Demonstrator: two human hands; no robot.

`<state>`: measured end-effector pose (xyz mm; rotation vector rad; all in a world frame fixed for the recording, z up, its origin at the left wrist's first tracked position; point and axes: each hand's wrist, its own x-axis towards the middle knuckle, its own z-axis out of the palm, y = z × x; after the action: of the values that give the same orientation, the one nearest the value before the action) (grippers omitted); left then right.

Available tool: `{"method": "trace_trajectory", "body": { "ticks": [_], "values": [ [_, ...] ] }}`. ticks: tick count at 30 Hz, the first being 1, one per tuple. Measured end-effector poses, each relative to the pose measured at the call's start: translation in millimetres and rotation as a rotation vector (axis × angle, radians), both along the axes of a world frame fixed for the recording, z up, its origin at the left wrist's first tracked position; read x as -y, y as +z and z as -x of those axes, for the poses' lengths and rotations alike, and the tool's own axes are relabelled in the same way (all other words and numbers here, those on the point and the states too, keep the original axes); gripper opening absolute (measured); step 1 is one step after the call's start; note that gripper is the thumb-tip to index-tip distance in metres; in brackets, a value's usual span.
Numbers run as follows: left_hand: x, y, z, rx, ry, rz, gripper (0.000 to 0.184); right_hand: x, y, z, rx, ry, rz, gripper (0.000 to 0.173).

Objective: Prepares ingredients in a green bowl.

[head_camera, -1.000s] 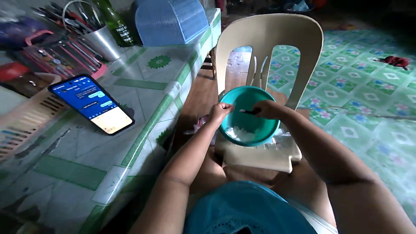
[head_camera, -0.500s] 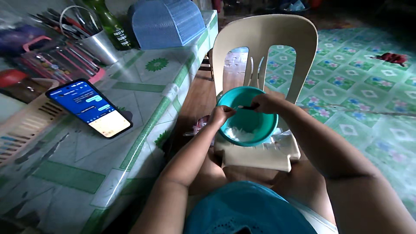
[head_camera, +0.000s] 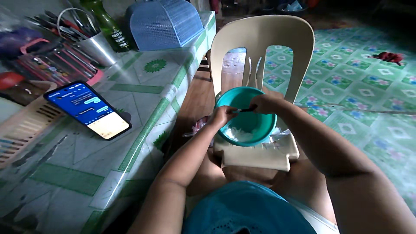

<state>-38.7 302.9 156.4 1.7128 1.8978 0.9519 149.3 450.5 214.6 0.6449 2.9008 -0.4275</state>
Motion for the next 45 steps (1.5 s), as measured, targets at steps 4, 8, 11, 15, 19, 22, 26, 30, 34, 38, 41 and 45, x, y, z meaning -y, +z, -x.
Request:
{"method": "trace_trajectory", "body": {
  "ticks": [4, 8, 11, 15, 19, 22, 26, 30, 34, 38, 41, 45],
  "values": [
    [0, 10, -4, 0.019, -0.019, 0.038, 0.030, 15, 31, 2, -0.032, 0.064, -0.037, 0.020],
    [5, 19, -11, 0.183, 0.014, 0.012, 0.029, 31, 52, 8, -0.225, 0.054, 0.008, 0.021],
    [7, 36, -17, 0.242, 0.046, -0.041, 0.028, 49, 67, 15, -0.343, 0.035, 0.027, 0.024],
    [10, 65, -21, 0.258, 0.076, -0.148, 0.027, 61, 72, 21, -0.553, 0.067, 0.021, 0.020],
    [8, 82, -20, 0.127, 0.090, -0.294, 0.025, 60, 70, 25, -0.724, 0.004, -0.025, 0.027],
    [4, 83, -19, 0.159, 0.086, -0.323, 0.026, 65, 77, 21, -0.747, -0.024, -0.055, 0.021],
    [14, 72, -15, 0.288, 0.029, -0.374, 0.036, 79, 105, 9, -0.743, -0.064, -0.127, 0.021],
    [19, 48, -9, 0.355, 0.133, -0.321, 0.039, 77, 107, 9, -0.698, -0.066, -0.148, 0.021],
    [37, 42, -4, 0.386, 0.185, -0.218, 0.043, 77, 113, 13, -0.791, -0.032, -0.165, 0.022],
    [28, 31, 6, 0.496, 0.197, -0.278, 0.041, 75, 112, 22, -0.621, -0.028, -0.110, 0.026],
    [25, 37, 6, 0.482, 0.145, -0.279, 0.040, 69, 110, 22, -0.573, 0.004, -0.085, 0.026],
    [27, 38, 1, 0.401, 0.007, -0.210, 0.047, 71, 116, 18, -0.505, 0.042, -0.019, 0.029]
  ]
}}
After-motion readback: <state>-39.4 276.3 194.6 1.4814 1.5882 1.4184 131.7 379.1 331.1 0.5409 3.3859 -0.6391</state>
